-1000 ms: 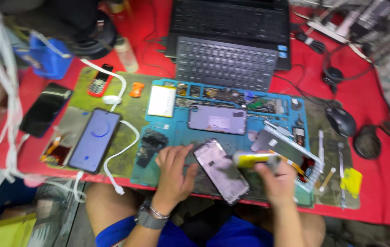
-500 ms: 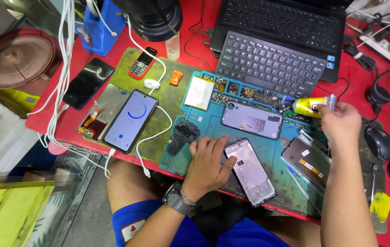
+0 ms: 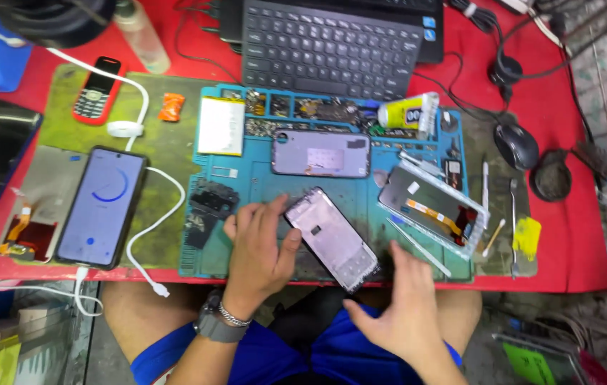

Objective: Applying adhesive to a mobile phone screen frame as part of a screen replacement process.

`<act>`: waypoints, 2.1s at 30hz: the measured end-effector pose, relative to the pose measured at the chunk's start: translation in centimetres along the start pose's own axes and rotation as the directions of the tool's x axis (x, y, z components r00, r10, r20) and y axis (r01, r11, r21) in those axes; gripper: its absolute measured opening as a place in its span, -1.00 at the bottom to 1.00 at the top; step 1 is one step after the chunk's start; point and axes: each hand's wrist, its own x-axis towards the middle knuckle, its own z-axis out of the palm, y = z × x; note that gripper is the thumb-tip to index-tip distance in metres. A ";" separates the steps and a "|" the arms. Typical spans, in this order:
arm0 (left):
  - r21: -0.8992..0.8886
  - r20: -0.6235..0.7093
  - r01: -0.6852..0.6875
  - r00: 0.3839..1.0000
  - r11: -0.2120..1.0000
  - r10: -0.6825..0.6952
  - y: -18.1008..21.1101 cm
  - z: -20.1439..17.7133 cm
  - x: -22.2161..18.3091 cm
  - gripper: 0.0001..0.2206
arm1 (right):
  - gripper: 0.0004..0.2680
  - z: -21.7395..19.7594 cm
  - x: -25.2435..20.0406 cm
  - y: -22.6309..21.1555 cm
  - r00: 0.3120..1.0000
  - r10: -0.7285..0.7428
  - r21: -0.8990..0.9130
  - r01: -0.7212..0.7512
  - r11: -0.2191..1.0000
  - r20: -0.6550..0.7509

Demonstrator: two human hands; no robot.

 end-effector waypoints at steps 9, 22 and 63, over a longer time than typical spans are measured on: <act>-0.002 0.043 0.031 0.999 1.000 -0.031 0.4 0.0 -0.1 -0.31 | -0.19 3.2 -0.3 -0.3 0.989 0.025 -0.060 -0.034 0.998 -0.143; -0.604 0.015 0.125 0.989 0.787 -0.145 0.3 -1.2 -0.9 -0.50 | -0.20 1.7 -1.1 -0.7 0.984 0.083 0.297 -0.034 0.954 -0.156; -0.832 0.237 0.163 0.969 -0.530 -0.074 -2.0 2.1 -1.8 -0.21 | -0.50 -4.8 0.1 1.1 0.932 0.271 0.175 -0.233 0.957 -0.241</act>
